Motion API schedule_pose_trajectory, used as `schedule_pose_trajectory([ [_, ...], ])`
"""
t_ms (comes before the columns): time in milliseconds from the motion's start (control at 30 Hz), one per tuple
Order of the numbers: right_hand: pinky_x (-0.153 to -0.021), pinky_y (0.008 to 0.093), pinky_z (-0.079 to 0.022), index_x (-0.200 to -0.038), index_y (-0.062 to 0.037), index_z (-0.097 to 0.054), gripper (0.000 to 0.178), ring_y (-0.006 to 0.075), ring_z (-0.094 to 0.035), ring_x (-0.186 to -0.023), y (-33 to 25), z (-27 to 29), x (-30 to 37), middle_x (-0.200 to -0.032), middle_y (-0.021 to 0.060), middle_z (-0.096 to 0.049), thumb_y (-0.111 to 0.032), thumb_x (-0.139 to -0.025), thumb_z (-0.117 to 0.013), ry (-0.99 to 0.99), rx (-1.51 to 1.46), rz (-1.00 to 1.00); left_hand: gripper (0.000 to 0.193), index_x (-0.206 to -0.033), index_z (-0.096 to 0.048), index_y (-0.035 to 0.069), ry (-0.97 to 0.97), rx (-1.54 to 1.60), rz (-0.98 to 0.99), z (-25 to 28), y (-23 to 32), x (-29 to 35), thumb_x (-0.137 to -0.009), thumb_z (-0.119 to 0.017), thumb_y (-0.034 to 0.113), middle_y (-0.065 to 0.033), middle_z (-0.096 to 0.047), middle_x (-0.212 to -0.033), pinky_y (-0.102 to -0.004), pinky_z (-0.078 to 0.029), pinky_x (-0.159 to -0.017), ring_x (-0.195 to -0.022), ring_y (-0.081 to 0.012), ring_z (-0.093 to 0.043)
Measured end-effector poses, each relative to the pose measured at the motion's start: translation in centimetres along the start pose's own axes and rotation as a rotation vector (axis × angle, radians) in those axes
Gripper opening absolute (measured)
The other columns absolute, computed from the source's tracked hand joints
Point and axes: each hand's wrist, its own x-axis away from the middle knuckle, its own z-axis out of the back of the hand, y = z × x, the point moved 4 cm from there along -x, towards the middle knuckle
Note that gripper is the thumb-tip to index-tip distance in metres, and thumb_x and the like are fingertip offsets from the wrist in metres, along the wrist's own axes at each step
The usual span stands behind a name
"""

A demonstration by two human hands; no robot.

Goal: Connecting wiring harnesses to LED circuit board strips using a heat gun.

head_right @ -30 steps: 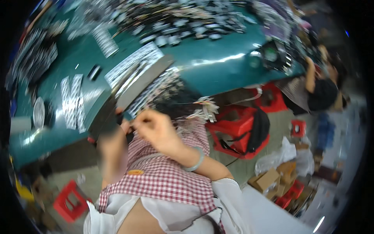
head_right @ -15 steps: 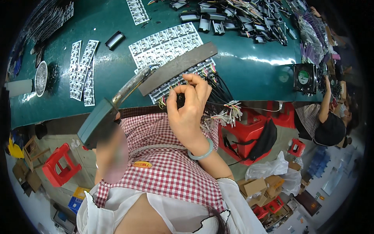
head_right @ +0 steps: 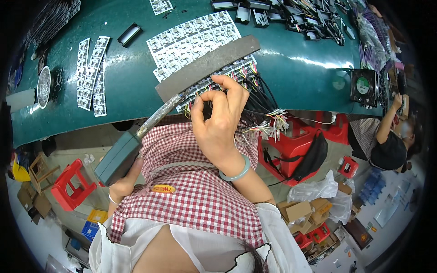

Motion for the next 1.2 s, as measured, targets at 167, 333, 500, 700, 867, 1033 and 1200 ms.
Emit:
schedule_pose_trajectory([
  [167,-0.089,0.0452,-0.036,-0.085,-0.0001,-0.058,0.017,0.0346,-0.045,-0.105,0.0,0.0,0.1,-0.118,0.0181,-0.051,0.005,-0.072,-0.067,0.016,0.021,0.02,0.024,-0.086,-0.07,-0.003,-0.001,-0.037,-0.099,-0.1,0.9,-0.8,-0.062,-0.075,-0.001,-0.0157,-0.068,-0.084,-0.0325,-0.054,-0.06,-0.069,-0.0289,-0.068],
  [333,-0.089,0.0454,-0.036,-0.086,0.0004,-0.057,0.018,0.0346,-0.045,-0.105,0.0,-0.1,0.1,-0.117,0.0184,-0.051,0.006,-0.072,-0.066,0.023,0.035,0.034,0.024,-0.084,-0.07,-0.004,0.0,-0.025,-0.077,-0.2,0.9,-0.8,-0.061,-0.074,-0.001,-0.0158,-0.068,-0.084,-0.033,-0.054,-0.061,-0.07,-0.0293,-0.068],
  [500,-0.088,0.0445,-0.037,-0.085,0.0006,-0.057,0.018,0.0342,-0.046,-0.104,0.0,-0.1,0.1,-0.116,0.0182,-0.052,0.007,-0.071,-0.066,0.029,0.04,0.041,0.025,-0.084,-0.069,-0.004,-0.04,0.059,0.019,-0.6,0.2,-0.8,-0.06,-0.073,-0.002,-0.0156,-0.068,-0.084,-0.0324,-0.054,-0.063,-0.07,-0.0287,-0.068],
  [700,-0.088,0.0441,-0.038,-0.085,0.001,-0.056,0.019,0.034,-0.047,-0.104,-0.1,-0.1,0.0,-0.115,0.0181,-0.052,0.008,-0.071,-0.066,0.027,0.034,0.045,0.027,-0.097,-0.067,-0.005,-0.097,0.078,0.026,-0.8,-0.3,-0.7,-0.072,-0.074,0.002,-0.0142,-0.066,-0.087,-0.0297,-0.049,-0.064,-0.071,-0.0223,-0.064],
  [867,-0.088,0.0442,-0.038,-0.085,0.0008,-0.055,0.019,0.0338,-0.047,-0.104,-0.1,-0.1,0.0,-0.115,0.018,-0.052,0.008,-0.07,-0.066,0.03,0.034,0.045,0.027,-0.095,-0.067,-0.005,-0.104,0.059,0.008,-0.8,-0.3,-0.9,-0.071,-0.074,0.003,-0.0147,-0.066,-0.085,-0.0308,-0.049,-0.062,-0.068,-0.0222,-0.064],
  [1033,-0.088,0.0438,-0.038,-0.085,0.0006,-0.055,0.02,0.0335,-0.047,-0.103,0.0,-0.1,0.0,-0.115,0.0177,-0.052,0.008,-0.07,-0.066,0.035,0.035,0.056,0.026,-0.094,-0.067,-0.005,-0.079,0.026,-0.042,-0.5,0.1,-0.8,-0.07,-0.075,0.003,-0.0137,-0.065,-0.083,-0.0318,-0.048,-0.06,-0.065,-0.0219,-0.061],
  [1200,-0.087,0.0438,-0.038,-0.084,0.0004,-0.055,0.02,0.0337,-0.047,-0.102,-0.1,-0.1,-0.1,-0.115,0.0176,-0.052,0.008,-0.069,-0.066,0.038,0.039,0.066,0.026,-0.095,-0.068,-0.004,-0.043,0.002,-0.094,-0.1,0.2,-0.4,-0.071,-0.075,0.003,-0.0134,-0.065,-0.082,-0.0313,-0.048,-0.061,-0.065,-0.0217,-0.061],
])
